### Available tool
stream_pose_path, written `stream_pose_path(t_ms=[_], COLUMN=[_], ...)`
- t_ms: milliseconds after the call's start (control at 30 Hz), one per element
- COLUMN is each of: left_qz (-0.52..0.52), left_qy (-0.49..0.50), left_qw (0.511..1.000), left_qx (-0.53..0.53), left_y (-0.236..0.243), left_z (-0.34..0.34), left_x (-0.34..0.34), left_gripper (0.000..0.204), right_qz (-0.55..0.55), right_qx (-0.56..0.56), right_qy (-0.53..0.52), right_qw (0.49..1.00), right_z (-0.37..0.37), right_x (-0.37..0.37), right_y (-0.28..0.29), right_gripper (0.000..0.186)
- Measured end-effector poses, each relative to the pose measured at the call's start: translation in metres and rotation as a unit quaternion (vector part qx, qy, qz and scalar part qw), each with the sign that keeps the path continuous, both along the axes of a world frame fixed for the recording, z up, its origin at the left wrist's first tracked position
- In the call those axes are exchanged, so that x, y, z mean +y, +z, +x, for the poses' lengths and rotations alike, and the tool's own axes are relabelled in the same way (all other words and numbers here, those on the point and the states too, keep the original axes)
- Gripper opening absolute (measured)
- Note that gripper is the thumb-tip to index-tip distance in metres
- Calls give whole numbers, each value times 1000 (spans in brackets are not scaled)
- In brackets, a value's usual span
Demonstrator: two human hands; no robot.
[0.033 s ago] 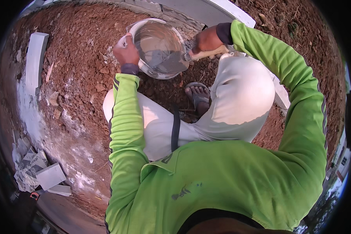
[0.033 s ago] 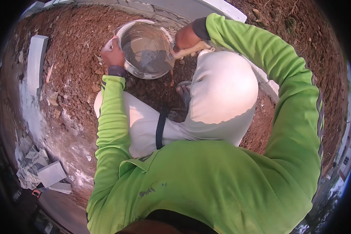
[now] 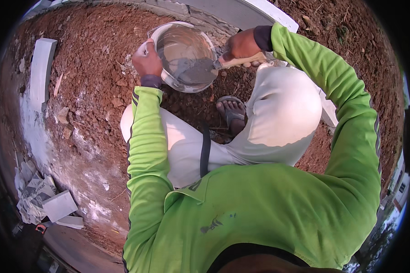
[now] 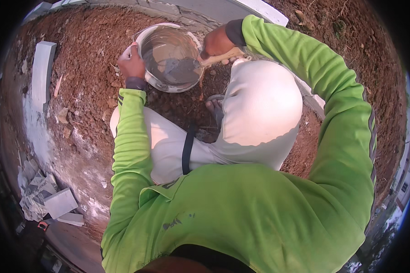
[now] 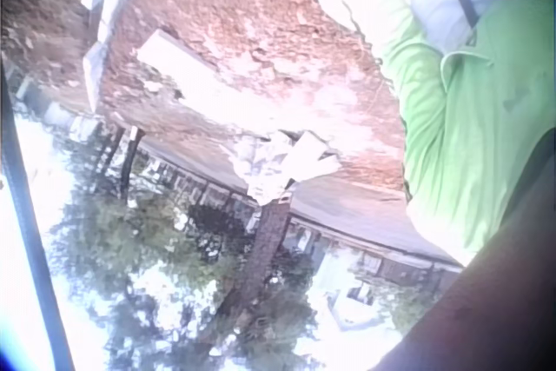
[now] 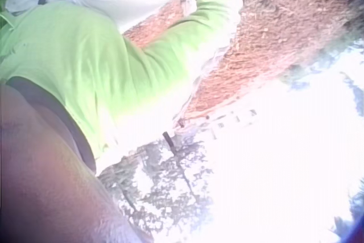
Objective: The person applies mortar from a bucket onto the edges of concrete blocks using a trowel and positions them into a line, then taps them into place with a hammer.
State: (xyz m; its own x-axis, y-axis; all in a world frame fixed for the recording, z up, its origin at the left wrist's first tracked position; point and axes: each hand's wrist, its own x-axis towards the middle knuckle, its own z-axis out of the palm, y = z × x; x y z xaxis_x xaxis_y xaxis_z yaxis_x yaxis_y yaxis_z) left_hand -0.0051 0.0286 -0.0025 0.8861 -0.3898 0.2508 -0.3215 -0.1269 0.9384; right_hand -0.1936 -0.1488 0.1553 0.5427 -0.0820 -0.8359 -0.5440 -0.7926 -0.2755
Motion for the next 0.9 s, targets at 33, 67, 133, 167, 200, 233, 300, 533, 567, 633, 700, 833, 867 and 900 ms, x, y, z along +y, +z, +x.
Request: stream_pose_path(t_ms=[33,67,133,167,200,233,300,533,567,633,700,833,867,900], left_qz=[5,4,10,17,24,22,17,28,30,29,23,-8,-16,-25], left_qy=[1,-11,-21,-20,-20,-21,-24,-34,-33,-25,-11,-25,-29,-33], left_qw=[1000,1000,1000,1000,1000,1000,1000,999,999,999,1000,1000,999,998], left_qx=[-13,-21,-19,-9,2,-3,-11,4,4,2,-2,13,26,39], left_y=[0,3,8,11,14,14,14,17,15,13,13,-11,-14,-18], left_z=[1,-4,-12,-15,-17,-16,-15,-21,-22,-21,-21,-3,2,5], left_x=[2,-5,-11,-10,-10,-8,-4,-5,-6,-5,-5,-7,-4,-4], left_gripper=[34,34,33,33,32,32,31,33,33,32,31,34,35,35], right_qz=[-4,-81,-224,-265,-306,-344,-352,-164,-95,35,134,286,309,284], right_qx=[38,-49,-221,-238,-254,-269,-229,-80,-73,-99,-131,-164,-159,-125], right_qy=[-76,5,176,179,182,187,219,354,403,525,342,5,-26,-78], right_qw=[996,995,933,917,899,880,881,917,907,845,921,944,937,947], right_z=[4,-1,-1,1,3,9,15,12,17,12,-6,-33,-34,-35], right_x=[7,-7,-31,-33,-35,-29,-23,-13,-24,-39,-43,-48,-46,-46], right_y=[11,-6,-40,-42,-43,-34,-37,-84,-92,-103,-119,-135,-130,-125], right_gripper=[51,46,36,32,29,25,23,25,31,38,37,40,40,42])
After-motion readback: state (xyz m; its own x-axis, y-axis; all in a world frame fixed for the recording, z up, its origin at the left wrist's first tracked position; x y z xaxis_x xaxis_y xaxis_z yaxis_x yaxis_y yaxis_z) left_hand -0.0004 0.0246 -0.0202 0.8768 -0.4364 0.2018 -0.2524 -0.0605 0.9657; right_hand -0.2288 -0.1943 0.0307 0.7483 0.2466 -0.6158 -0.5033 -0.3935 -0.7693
